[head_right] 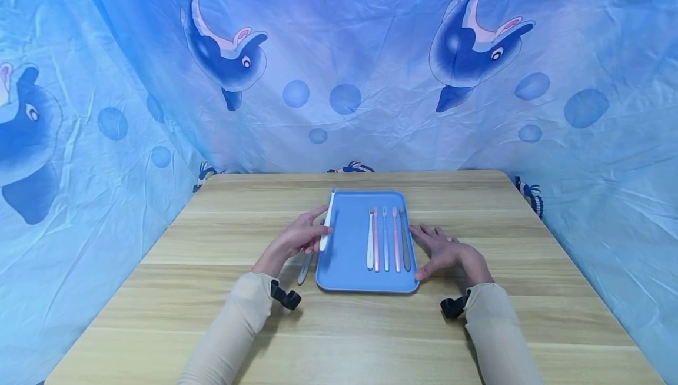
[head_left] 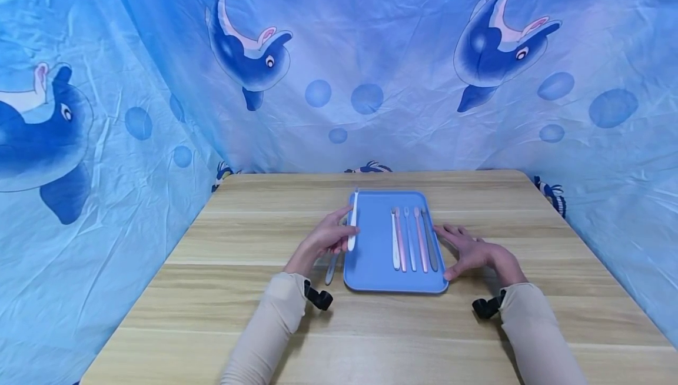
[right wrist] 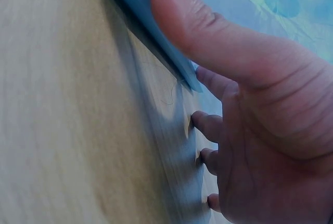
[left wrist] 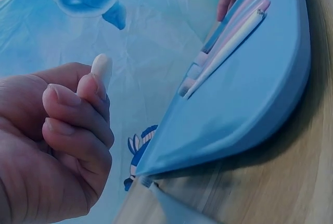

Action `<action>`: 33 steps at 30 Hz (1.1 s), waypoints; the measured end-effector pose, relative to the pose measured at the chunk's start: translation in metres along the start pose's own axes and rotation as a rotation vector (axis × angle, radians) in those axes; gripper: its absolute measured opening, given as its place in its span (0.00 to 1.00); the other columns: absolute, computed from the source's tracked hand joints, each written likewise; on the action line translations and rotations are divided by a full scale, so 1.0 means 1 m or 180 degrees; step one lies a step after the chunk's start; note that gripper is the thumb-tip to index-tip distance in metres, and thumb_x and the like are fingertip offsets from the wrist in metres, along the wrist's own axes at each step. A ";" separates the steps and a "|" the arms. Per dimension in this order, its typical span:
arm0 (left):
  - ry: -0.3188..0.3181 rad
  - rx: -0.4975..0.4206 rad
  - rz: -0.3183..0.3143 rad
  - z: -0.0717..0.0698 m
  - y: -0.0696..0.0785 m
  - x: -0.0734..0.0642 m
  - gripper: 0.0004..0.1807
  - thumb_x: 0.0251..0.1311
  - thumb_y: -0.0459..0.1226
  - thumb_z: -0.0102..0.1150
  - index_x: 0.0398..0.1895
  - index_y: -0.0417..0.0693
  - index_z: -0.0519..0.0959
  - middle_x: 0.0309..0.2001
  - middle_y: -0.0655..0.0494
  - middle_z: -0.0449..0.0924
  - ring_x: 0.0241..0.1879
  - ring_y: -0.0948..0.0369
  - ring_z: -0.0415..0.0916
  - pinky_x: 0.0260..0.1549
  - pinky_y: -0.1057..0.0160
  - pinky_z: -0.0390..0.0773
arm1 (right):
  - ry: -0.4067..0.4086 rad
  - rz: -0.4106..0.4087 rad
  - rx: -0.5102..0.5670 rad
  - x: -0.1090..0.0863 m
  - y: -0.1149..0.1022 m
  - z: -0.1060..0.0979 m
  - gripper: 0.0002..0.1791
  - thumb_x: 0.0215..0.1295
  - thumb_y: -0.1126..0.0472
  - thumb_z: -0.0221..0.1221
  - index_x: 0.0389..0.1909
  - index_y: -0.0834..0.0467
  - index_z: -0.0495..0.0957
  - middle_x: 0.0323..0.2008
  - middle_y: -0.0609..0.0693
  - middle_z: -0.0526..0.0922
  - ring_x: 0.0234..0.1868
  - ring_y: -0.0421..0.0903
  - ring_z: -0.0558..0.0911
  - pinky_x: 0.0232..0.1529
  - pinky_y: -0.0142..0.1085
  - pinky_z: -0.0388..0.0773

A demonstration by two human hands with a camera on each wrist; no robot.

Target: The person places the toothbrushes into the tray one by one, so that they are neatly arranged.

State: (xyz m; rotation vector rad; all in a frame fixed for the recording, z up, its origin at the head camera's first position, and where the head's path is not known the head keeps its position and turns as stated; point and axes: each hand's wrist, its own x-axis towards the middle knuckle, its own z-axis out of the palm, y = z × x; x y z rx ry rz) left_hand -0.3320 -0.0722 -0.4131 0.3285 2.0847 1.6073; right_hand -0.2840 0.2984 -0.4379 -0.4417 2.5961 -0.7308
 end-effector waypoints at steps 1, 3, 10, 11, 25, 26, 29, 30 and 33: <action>-0.0007 0.0007 0.0006 0.001 0.000 0.001 0.43 0.68 0.37 0.58 0.81 0.63 0.49 0.11 0.59 0.74 0.07 0.67 0.65 0.07 0.72 0.63 | 0.0006 -0.0010 -0.0010 0.000 0.000 0.000 0.71 0.43 0.34 0.74 0.81 0.55 0.42 0.78 0.71 0.37 0.76 0.78 0.34 0.64 0.82 0.34; -0.0021 0.0018 0.0013 0.003 0.000 0.002 0.43 0.67 0.37 0.58 0.81 0.62 0.49 0.11 0.58 0.74 0.07 0.67 0.65 0.07 0.71 0.63 | 0.0011 -0.0026 -0.0001 -0.001 0.000 0.000 0.71 0.43 0.35 0.74 0.81 0.56 0.42 0.78 0.72 0.37 0.75 0.79 0.34 0.64 0.82 0.34; -0.0038 0.0057 -0.0009 0.012 0.001 0.007 0.44 0.67 0.37 0.59 0.81 0.61 0.49 0.11 0.59 0.73 0.07 0.66 0.65 0.07 0.71 0.63 | 0.0002 0.0035 0.0023 0.000 0.000 0.001 0.72 0.43 0.35 0.74 0.81 0.53 0.41 0.79 0.71 0.36 0.76 0.77 0.33 0.65 0.81 0.33; -0.0040 0.0056 -0.0016 0.013 0.001 0.007 0.44 0.67 0.37 0.59 0.81 0.61 0.49 0.11 0.59 0.73 0.07 0.66 0.65 0.08 0.71 0.64 | 0.0005 0.0029 0.0009 0.000 0.000 0.001 0.72 0.43 0.34 0.74 0.81 0.54 0.41 0.79 0.71 0.36 0.76 0.78 0.33 0.65 0.81 0.33; -0.0081 0.0072 -0.0065 0.026 0.000 0.015 0.44 0.67 0.39 0.59 0.81 0.61 0.49 0.11 0.59 0.73 0.07 0.66 0.65 0.07 0.71 0.65 | 0.0039 -0.0030 -0.0033 -0.001 -0.001 0.000 0.71 0.43 0.34 0.74 0.80 0.56 0.42 0.78 0.72 0.38 0.75 0.79 0.35 0.64 0.83 0.35; -0.0084 0.0066 -0.0056 0.027 0.000 0.016 0.44 0.67 0.38 0.59 0.81 0.61 0.49 0.11 0.59 0.73 0.07 0.66 0.65 0.07 0.70 0.65 | 0.0036 -0.0034 -0.0030 -0.001 -0.001 0.000 0.71 0.43 0.34 0.74 0.80 0.57 0.43 0.78 0.72 0.38 0.75 0.79 0.35 0.63 0.83 0.35; -0.0092 0.0047 -0.0044 0.030 -0.001 0.017 0.44 0.67 0.38 0.59 0.81 0.60 0.49 0.11 0.59 0.73 0.07 0.66 0.65 0.07 0.70 0.65 | 0.0029 -0.0028 -0.0026 -0.001 0.000 0.000 0.71 0.43 0.34 0.74 0.80 0.57 0.43 0.78 0.73 0.38 0.75 0.79 0.35 0.63 0.83 0.35; -0.0096 0.0047 -0.0036 0.031 -0.001 0.017 0.44 0.67 0.38 0.59 0.81 0.60 0.49 0.11 0.59 0.73 0.07 0.66 0.65 0.07 0.71 0.65 | 0.0024 -0.0037 -0.0030 0.000 0.000 0.000 0.71 0.43 0.35 0.74 0.80 0.58 0.43 0.78 0.73 0.38 0.75 0.79 0.35 0.63 0.83 0.35; -0.0097 0.0039 -0.0033 0.034 0.000 0.018 0.44 0.66 0.38 0.60 0.81 0.60 0.49 0.11 0.59 0.73 0.07 0.66 0.65 0.07 0.70 0.65 | 0.0008 -0.0038 -0.0021 0.000 0.001 0.000 0.71 0.43 0.35 0.74 0.80 0.58 0.42 0.78 0.73 0.38 0.75 0.79 0.35 0.63 0.83 0.35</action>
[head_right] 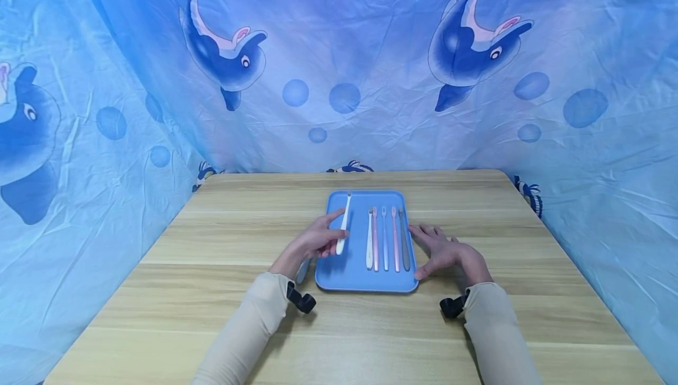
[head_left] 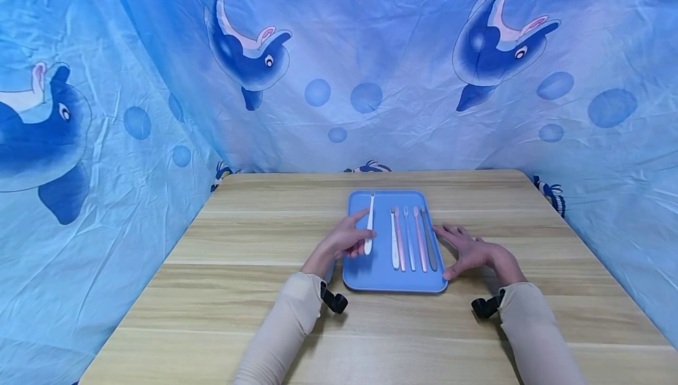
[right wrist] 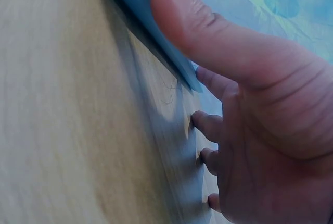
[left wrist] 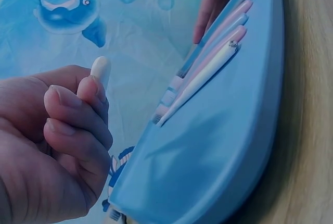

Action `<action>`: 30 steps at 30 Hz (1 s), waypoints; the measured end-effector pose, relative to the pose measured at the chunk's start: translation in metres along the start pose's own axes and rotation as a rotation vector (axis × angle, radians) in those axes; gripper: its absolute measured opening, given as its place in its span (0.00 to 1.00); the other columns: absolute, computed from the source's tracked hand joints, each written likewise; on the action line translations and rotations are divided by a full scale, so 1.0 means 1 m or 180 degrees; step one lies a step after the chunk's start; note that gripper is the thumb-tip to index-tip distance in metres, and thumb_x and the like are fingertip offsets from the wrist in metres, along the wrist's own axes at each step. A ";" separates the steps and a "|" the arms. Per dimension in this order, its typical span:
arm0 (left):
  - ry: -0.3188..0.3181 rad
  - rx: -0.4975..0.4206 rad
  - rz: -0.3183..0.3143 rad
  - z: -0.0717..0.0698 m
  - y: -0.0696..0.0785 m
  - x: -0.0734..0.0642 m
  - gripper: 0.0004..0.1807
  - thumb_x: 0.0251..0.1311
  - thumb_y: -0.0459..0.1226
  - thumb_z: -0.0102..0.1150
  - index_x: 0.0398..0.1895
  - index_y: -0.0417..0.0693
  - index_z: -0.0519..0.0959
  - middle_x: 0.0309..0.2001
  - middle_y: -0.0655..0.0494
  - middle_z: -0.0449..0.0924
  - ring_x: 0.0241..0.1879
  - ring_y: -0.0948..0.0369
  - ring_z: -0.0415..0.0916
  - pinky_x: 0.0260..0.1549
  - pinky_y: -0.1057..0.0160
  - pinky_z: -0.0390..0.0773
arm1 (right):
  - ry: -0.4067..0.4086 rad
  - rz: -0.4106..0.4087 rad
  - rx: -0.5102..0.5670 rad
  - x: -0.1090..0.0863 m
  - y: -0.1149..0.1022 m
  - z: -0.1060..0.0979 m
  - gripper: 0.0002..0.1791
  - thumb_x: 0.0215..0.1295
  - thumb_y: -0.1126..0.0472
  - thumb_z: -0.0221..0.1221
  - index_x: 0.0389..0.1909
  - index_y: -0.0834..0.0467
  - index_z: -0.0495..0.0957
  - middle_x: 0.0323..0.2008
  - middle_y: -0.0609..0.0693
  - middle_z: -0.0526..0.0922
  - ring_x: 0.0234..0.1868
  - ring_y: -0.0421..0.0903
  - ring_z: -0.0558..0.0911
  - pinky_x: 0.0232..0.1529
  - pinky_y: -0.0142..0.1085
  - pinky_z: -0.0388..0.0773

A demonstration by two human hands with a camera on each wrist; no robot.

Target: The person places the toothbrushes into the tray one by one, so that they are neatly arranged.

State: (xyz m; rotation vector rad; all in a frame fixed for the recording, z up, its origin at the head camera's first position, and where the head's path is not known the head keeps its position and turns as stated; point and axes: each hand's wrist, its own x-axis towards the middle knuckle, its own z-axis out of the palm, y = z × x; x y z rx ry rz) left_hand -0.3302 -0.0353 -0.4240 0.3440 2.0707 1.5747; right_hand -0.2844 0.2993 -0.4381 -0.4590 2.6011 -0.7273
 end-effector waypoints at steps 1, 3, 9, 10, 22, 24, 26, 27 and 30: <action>-0.0005 -0.0008 0.0008 0.001 0.000 0.000 0.44 0.66 0.37 0.59 0.81 0.60 0.49 0.11 0.59 0.73 0.07 0.66 0.65 0.07 0.70 0.65 | -0.0004 0.0001 0.0004 0.000 0.000 0.000 0.71 0.43 0.35 0.74 0.80 0.58 0.42 0.78 0.73 0.38 0.75 0.79 0.35 0.63 0.83 0.35; -0.0015 -0.0036 0.0007 0.003 0.001 0.001 0.44 0.66 0.36 0.59 0.81 0.60 0.49 0.11 0.59 0.73 0.07 0.67 0.65 0.07 0.71 0.64 | -0.0011 -0.0008 0.0017 0.000 -0.001 -0.001 0.71 0.43 0.36 0.74 0.80 0.58 0.41 0.78 0.73 0.38 0.75 0.79 0.34 0.63 0.83 0.35; -0.0012 -0.0060 -0.0045 0.009 0.002 0.005 0.43 0.67 0.37 0.59 0.81 0.61 0.50 0.11 0.59 0.73 0.08 0.67 0.65 0.07 0.71 0.64 | -0.0008 -0.0020 0.0043 0.000 -0.001 -0.001 0.71 0.44 0.36 0.74 0.80 0.58 0.42 0.78 0.72 0.38 0.76 0.79 0.34 0.64 0.82 0.34; -0.0005 -0.0061 -0.0051 0.011 0.002 0.006 0.43 0.67 0.37 0.59 0.81 0.62 0.50 0.11 0.59 0.73 0.08 0.67 0.65 0.07 0.71 0.64 | -0.0009 -0.0017 0.0045 0.000 -0.001 -0.001 0.71 0.44 0.36 0.74 0.80 0.57 0.42 0.78 0.72 0.38 0.76 0.79 0.34 0.64 0.82 0.34; 0.0059 -0.0022 -0.0130 0.023 0.000 0.017 0.44 0.65 0.38 0.61 0.80 0.63 0.52 0.10 0.58 0.73 0.07 0.66 0.65 0.06 0.69 0.64 | -0.0036 0.0038 0.0050 0.000 -0.006 -0.004 0.71 0.43 0.35 0.74 0.80 0.57 0.42 0.78 0.72 0.37 0.76 0.79 0.34 0.64 0.82 0.34; 0.0075 -0.0008 -0.0143 0.024 -0.001 0.018 0.44 0.64 0.38 0.62 0.80 0.62 0.52 0.10 0.57 0.73 0.06 0.66 0.65 0.06 0.69 0.64 | -0.0042 0.0031 0.0053 0.000 -0.006 -0.004 0.71 0.43 0.36 0.74 0.80 0.57 0.42 0.78 0.72 0.37 0.76 0.79 0.34 0.64 0.82 0.34; 0.0075 0.0000 -0.0150 0.025 -0.002 0.019 0.43 0.65 0.38 0.61 0.80 0.62 0.53 0.10 0.57 0.73 0.07 0.66 0.65 0.07 0.69 0.64 | -0.0050 0.0026 0.0061 -0.001 -0.007 -0.005 0.71 0.43 0.36 0.74 0.80 0.57 0.42 0.78 0.72 0.37 0.76 0.79 0.33 0.64 0.82 0.33; 0.0070 0.0005 -0.0161 0.025 -0.002 0.020 0.43 0.65 0.38 0.61 0.80 0.62 0.53 0.11 0.57 0.73 0.07 0.66 0.65 0.07 0.69 0.64 | -0.0052 0.0022 0.0064 -0.001 -0.007 -0.005 0.71 0.43 0.36 0.74 0.80 0.57 0.42 0.78 0.72 0.37 0.76 0.79 0.33 0.64 0.82 0.33; 0.0056 -0.0016 -0.0208 0.026 -0.003 0.022 0.43 0.65 0.38 0.61 0.80 0.62 0.53 0.11 0.58 0.73 0.07 0.66 0.65 0.08 0.69 0.64 | -0.0053 0.0016 0.0076 -0.001 -0.007 -0.006 0.71 0.43 0.36 0.74 0.80 0.57 0.42 0.78 0.72 0.37 0.76 0.79 0.33 0.64 0.82 0.33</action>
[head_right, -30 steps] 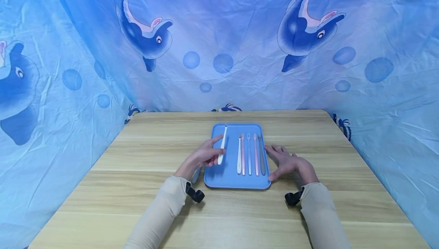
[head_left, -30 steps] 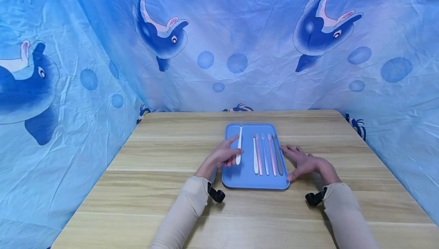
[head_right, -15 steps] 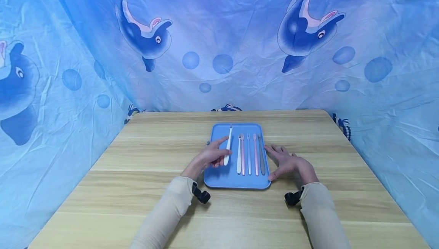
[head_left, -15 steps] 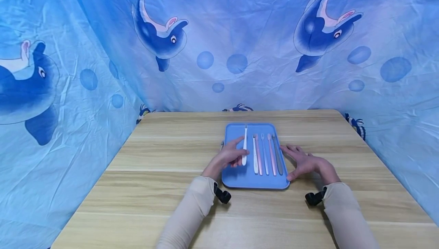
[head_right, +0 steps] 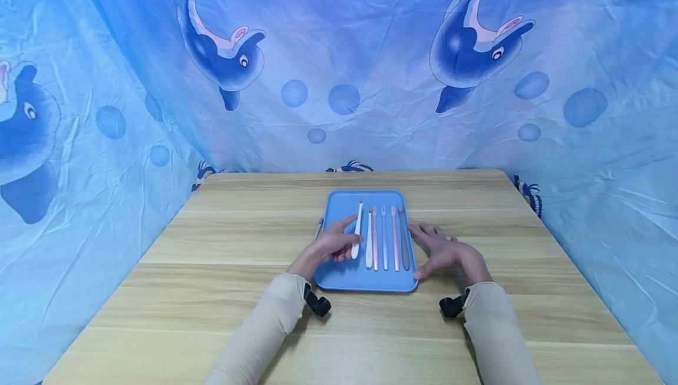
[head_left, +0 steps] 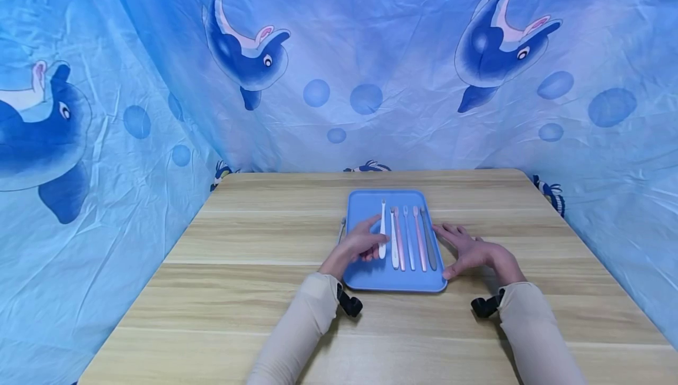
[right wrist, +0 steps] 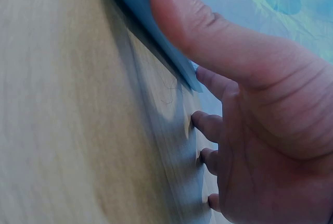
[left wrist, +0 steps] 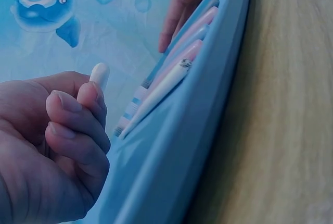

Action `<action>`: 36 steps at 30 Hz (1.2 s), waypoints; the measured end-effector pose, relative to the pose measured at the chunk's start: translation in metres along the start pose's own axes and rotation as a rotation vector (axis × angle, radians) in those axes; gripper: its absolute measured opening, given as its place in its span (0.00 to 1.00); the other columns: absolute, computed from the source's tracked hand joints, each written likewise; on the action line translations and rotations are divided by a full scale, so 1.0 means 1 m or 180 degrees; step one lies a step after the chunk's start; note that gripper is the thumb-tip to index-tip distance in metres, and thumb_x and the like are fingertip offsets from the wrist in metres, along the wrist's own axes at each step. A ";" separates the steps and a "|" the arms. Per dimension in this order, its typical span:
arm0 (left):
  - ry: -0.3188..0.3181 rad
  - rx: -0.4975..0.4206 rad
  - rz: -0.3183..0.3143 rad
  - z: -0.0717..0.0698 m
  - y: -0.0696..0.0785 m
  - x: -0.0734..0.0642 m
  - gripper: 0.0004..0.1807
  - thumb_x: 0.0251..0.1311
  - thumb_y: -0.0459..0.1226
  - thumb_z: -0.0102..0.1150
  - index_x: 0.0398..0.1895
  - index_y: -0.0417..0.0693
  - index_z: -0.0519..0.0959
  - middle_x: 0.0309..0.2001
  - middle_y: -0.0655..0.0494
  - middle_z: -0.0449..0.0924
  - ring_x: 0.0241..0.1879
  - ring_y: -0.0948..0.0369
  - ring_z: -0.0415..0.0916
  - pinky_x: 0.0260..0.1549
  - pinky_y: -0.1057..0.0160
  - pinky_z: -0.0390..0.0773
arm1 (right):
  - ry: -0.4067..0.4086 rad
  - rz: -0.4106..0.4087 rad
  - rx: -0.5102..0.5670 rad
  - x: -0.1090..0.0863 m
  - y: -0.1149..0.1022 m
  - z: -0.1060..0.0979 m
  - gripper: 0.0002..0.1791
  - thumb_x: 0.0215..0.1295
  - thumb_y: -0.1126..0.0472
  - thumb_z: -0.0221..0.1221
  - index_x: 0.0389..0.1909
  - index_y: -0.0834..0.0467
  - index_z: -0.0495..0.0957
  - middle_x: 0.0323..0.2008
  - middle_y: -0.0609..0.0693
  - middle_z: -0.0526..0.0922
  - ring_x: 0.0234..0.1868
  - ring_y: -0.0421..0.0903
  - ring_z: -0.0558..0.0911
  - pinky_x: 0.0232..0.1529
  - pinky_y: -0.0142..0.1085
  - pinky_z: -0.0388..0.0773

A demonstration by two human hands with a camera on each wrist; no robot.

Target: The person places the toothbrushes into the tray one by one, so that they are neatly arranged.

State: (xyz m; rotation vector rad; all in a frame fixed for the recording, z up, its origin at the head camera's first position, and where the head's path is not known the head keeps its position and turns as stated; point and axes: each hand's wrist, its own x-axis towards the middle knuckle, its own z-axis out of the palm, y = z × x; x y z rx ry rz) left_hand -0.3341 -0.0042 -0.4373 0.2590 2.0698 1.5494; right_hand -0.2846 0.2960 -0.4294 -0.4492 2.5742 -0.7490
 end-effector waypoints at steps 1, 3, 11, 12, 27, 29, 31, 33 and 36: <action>-0.0009 -0.0007 -0.0017 0.001 -0.001 0.001 0.43 0.65 0.38 0.61 0.80 0.62 0.53 0.11 0.58 0.73 0.07 0.66 0.65 0.08 0.69 0.64 | 0.0002 0.0000 0.0001 0.000 0.000 0.000 0.71 0.43 0.36 0.74 0.81 0.56 0.42 0.78 0.72 0.37 0.76 0.79 0.33 0.64 0.82 0.33; -0.0018 -0.0044 -0.0046 0.002 -0.002 0.002 0.43 0.65 0.38 0.61 0.80 0.61 0.53 0.11 0.58 0.73 0.08 0.66 0.65 0.08 0.70 0.63 | 0.0009 -0.0003 0.0006 0.000 0.000 0.000 0.71 0.43 0.36 0.74 0.81 0.56 0.42 0.78 0.72 0.37 0.76 0.78 0.33 0.64 0.82 0.33; -0.0074 -0.0107 -0.0089 0.007 -0.003 0.003 0.44 0.64 0.38 0.62 0.80 0.60 0.52 0.12 0.58 0.74 0.08 0.67 0.65 0.08 0.70 0.63 | 0.0018 0.0003 -0.0003 0.000 0.002 0.002 0.71 0.43 0.35 0.74 0.81 0.55 0.41 0.78 0.71 0.37 0.76 0.78 0.33 0.65 0.82 0.34; -0.0072 -0.0100 -0.0090 0.008 -0.004 0.004 0.44 0.64 0.38 0.62 0.80 0.59 0.52 0.12 0.58 0.74 0.08 0.67 0.65 0.08 0.70 0.63 | 0.0016 0.0002 0.0001 0.000 0.003 0.002 0.71 0.43 0.35 0.74 0.81 0.55 0.41 0.78 0.71 0.37 0.76 0.78 0.33 0.65 0.82 0.34; 0.0118 0.0156 -0.0096 0.020 -0.012 0.007 0.44 0.65 0.37 0.61 0.81 0.56 0.52 0.10 0.58 0.73 0.07 0.66 0.65 0.07 0.70 0.63 | 0.0018 -0.0037 0.0027 0.000 0.007 0.005 0.71 0.43 0.37 0.74 0.81 0.55 0.41 0.79 0.71 0.36 0.76 0.78 0.32 0.64 0.82 0.33; 0.0141 0.0189 -0.0075 0.021 -0.013 0.007 0.44 0.65 0.37 0.61 0.81 0.55 0.52 0.10 0.58 0.73 0.07 0.66 0.64 0.07 0.70 0.63 | 0.0025 -0.0034 0.0005 0.000 0.008 0.005 0.71 0.44 0.36 0.74 0.81 0.56 0.41 0.78 0.71 0.36 0.76 0.78 0.33 0.65 0.82 0.33; 0.0159 0.0212 -0.0068 0.022 -0.013 0.007 0.44 0.65 0.37 0.62 0.81 0.55 0.52 0.10 0.58 0.73 0.07 0.66 0.64 0.07 0.70 0.63 | 0.0036 -0.0035 -0.0017 0.001 0.009 0.006 0.71 0.44 0.36 0.74 0.81 0.56 0.41 0.78 0.71 0.37 0.76 0.78 0.33 0.64 0.82 0.34; 0.0164 0.0225 -0.0076 0.023 -0.014 0.007 0.44 0.65 0.37 0.62 0.81 0.55 0.51 0.10 0.58 0.73 0.07 0.66 0.64 0.07 0.69 0.62 | 0.0042 -0.0037 -0.0024 0.001 0.010 0.006 0.71 0.44 0.36 0.74 0.81 0.56 0.41 0.78 0.72 0.37 0.76 0.79 0.33 0.64 0.82 0.34; 0.0170 0.0229 -0.0095 0.024 -0.015 0.009 0.44 0.65 0.37 0.61 0.81 0.56 0.51 0.10 0.58 0.72 0.07 0.66 0.64 0.07 0.69 0.62 | 0.0044 -0.0037 -0.0024 0.001 0.011 0.007 0.71 0.44 0.36 0.74 0.81 0.57 0.41 0.78 0.72 0.37 0.76 0.78 0.33 0.64 0.82 0.33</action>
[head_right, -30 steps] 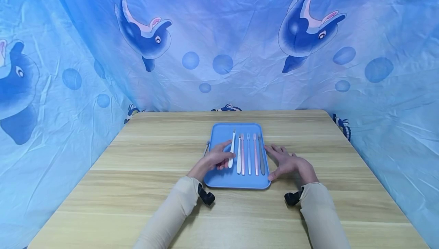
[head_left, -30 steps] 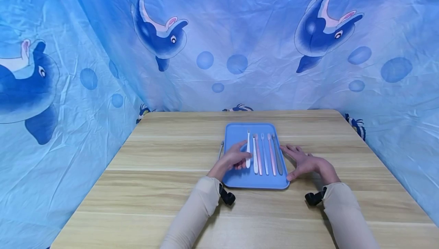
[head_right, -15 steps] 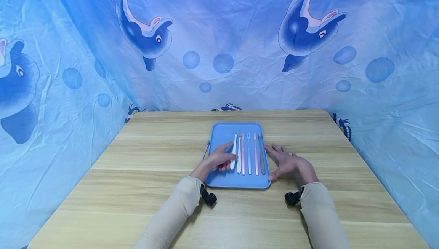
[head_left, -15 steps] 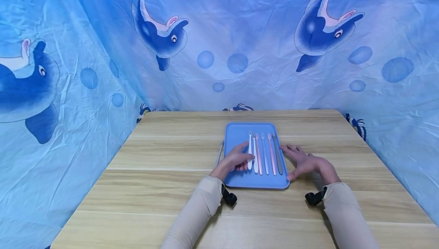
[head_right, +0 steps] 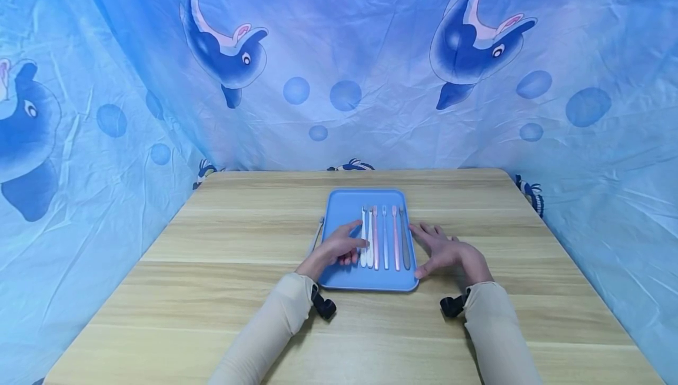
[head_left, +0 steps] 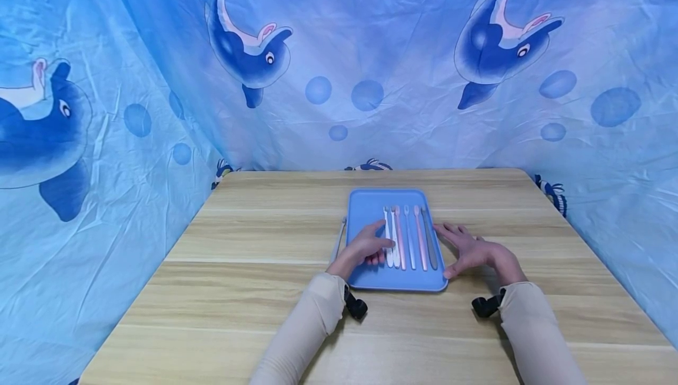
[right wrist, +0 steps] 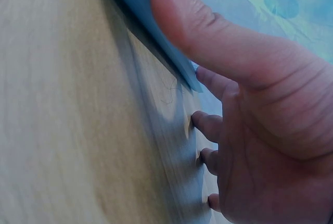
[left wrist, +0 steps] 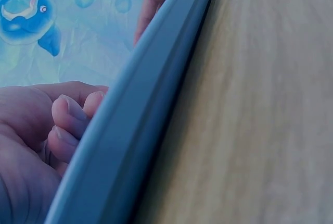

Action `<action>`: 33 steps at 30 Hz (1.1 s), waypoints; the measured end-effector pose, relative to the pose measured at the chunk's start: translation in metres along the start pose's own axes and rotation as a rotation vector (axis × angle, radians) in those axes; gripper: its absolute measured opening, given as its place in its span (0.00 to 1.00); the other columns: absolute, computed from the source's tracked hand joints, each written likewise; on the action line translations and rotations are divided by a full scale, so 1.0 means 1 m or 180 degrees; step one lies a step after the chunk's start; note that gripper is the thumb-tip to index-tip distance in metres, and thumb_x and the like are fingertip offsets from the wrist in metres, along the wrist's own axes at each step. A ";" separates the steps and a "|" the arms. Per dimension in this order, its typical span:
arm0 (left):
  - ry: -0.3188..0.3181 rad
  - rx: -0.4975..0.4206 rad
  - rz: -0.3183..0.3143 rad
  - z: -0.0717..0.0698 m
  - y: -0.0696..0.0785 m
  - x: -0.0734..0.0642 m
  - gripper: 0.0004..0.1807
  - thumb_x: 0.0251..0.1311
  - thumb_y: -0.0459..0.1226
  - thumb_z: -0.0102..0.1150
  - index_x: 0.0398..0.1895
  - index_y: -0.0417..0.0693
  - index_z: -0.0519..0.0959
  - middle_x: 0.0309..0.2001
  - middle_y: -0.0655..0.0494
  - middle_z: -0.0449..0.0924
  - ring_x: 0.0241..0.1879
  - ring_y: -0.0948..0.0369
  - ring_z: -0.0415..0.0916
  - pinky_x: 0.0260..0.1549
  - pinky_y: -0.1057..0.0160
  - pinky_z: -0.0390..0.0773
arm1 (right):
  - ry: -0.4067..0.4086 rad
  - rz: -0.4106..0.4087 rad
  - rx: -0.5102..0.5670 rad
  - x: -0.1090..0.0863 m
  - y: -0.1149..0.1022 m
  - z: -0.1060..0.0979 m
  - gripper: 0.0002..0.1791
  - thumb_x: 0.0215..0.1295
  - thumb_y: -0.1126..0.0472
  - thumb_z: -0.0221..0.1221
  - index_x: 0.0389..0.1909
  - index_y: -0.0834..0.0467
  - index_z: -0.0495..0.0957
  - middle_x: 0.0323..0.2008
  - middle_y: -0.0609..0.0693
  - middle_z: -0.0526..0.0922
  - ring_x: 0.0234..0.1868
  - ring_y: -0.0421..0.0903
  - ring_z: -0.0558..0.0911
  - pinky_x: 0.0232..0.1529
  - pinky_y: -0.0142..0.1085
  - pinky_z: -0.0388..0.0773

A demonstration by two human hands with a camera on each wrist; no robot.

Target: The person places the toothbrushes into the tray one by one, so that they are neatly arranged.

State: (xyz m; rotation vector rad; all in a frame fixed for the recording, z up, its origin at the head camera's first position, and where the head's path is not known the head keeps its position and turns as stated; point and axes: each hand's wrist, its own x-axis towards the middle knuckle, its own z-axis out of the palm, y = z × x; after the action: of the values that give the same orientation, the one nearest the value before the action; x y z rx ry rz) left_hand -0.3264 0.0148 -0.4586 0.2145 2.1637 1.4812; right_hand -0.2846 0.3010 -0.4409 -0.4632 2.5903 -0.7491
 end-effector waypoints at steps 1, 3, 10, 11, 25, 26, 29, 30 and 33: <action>0.0000 -0.0004 -0.0003 0.000 0.000 0.000 0.44 0.65 0.38 0.61 0.81 0.57 0.51 0.10 0.58 0.72 0.07 0.66 0.64 0.07 0.69 0.62 | 0.0000 0.0002 -0.0001 0.000 0.000 0.000 0.71 0.44 0.36 0.74 0.81 0.57 0.41 0.78 0.72 0.36 0.76 0.78 0.33 0.64 0.82 0.33; -0.0003 -0.0003 0.0002 0.000 -0.001 0.001 0.44 0.65 0.38 0.61 0.81 0.57 0.51 0.10 0.57 0.72 0.06 0.66 0.64 0.07 0.69 0.62 | 0.0001 0.0004 -0.0003 0.000 0.000 0.000 0.71 0.43 0.36 0.74 0.81 0.57 0.41 0.78 0.72 0.36 0.76 0.78 0.33 0.64 0.82 0.33; -0.0011 -0.0030 0.0036 -0.001 -0.002 -0.001 0.43 0.65 0.39 0.61 0.81 0.56 0.52 0.10 0.57 0.73 0.07 0.66 0.64 0.07 0.70 0.62 | -0.0001 0.0035 -0.0009 -0.001 -0.001 0.001 0.71 0.43 0.36 0.74 0.81 0.56 0.41 0.78 0.71 0.37 0.76 0.78 0.33 0.64 0.82 0.34; -0.0021 -0.0037 0.0041 -0.001 -0.001 -0.002 0.43 0.65 0.39 0.61 0.80 0.56 0.52 0.10 0.57 0.73 0.07 0.66 0.64 0.06 0.70 0.62 | -0.0002 0.0037 -0.0009 -0.001 -0.001 0.001 0.71 0.43 0.36 0.74 0.81 0.56 0.41 0.78 0.71 0.37 0.76 0.78 0.33 0.64 0.82 0.34; -0.0003 -0.0071 0.0074 -0.023 0.011 -0.012 0.42 0.65 0.42 0.62 0.80 0.60 0.53 0.10 0.57 0.73 0.06 0.66 0.64 0.07 0.70 0.65 | 0.0017 -0.0017 -0.0046 -0.002 -0.002 -0.001 0.71 0.44 0.36 0.74 0.81 0.57 0.42 0.78 0.72 0.37 0.75 0.79 0.33 0.64 0.82 0.33; 0.0008 -0.0080 0.0080 -0.024 0.012 -0.013 0.42 0.65 0.42 0.62 0.80 0.61 0.54 0.10 0.57 0.73 0.06 0.66 0.65 0.07 0.70 0.65 | 0.0017 -0.0014 -0.0049 -0.002 -0.002 0.000 0.70 0.44 0.35 0.74 0.80 0.57 0.42 0.78 0.72 0.38 0.75 0.79 0.34 0.64 0.82 0.33; -0.0008 -0.0122 0.0079 -0.030 0.014 -0.017 0.42 0.66 0.43 0.61 0.80 0.63 0.53 0.11 0.57 0.74 0.07 0.66 0.65 0.08 0.70 0.65 | 0.0014 0.0005 -0.0055 -0.002 -0.002 0.000 0.71 0.44 0.35 0.74 0.81 0.56 0.42 0.78 0.72 0.38 0.75 0.79 0.34 0.64 0.82 0.33; -0.0012 -0.0132 0.0079 -0.033 0.015 -0.018 0.42 0.66 0.43 0.61 0.80 0.63 0.53 0.12 0.57 0.74 0.07 0.66 0.65 0.08 0.70 0.65 | 0.0013 0.0009 -0.0054 -0.002 -0.003 0.000 0.71 0.44 0.35 0.74 0.81 0.56 0.42 0.78 0.72 0.38 0.76 0.79 0.34 0.64 0.82 0.33; -0.0033 -0.0141 0.0108 -0.039 0.015 -0.021 0.42 0.67 0.44 0.60 0.80 0.63 0.52 0.12 0.58 0.74 0.08 0.66 0.65 0.08 0.70 0.64 | 0.0015 0.0015 -0.0057 -0.001 -0.003 0.001 0.71 0.44 0.35 0.74 0.81 0.56 0.42 0.78 0.72 0.38 0.76 0.79 0.34 0.64 0.82 0.33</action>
State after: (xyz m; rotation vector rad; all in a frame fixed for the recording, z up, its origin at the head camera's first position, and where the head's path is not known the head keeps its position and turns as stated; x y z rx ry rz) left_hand -0.3301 -0.0200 -0.4274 0.2442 2.1265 1.5420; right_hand -0.2826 0.2985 -0.4390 -0.4610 2.6034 -0.7268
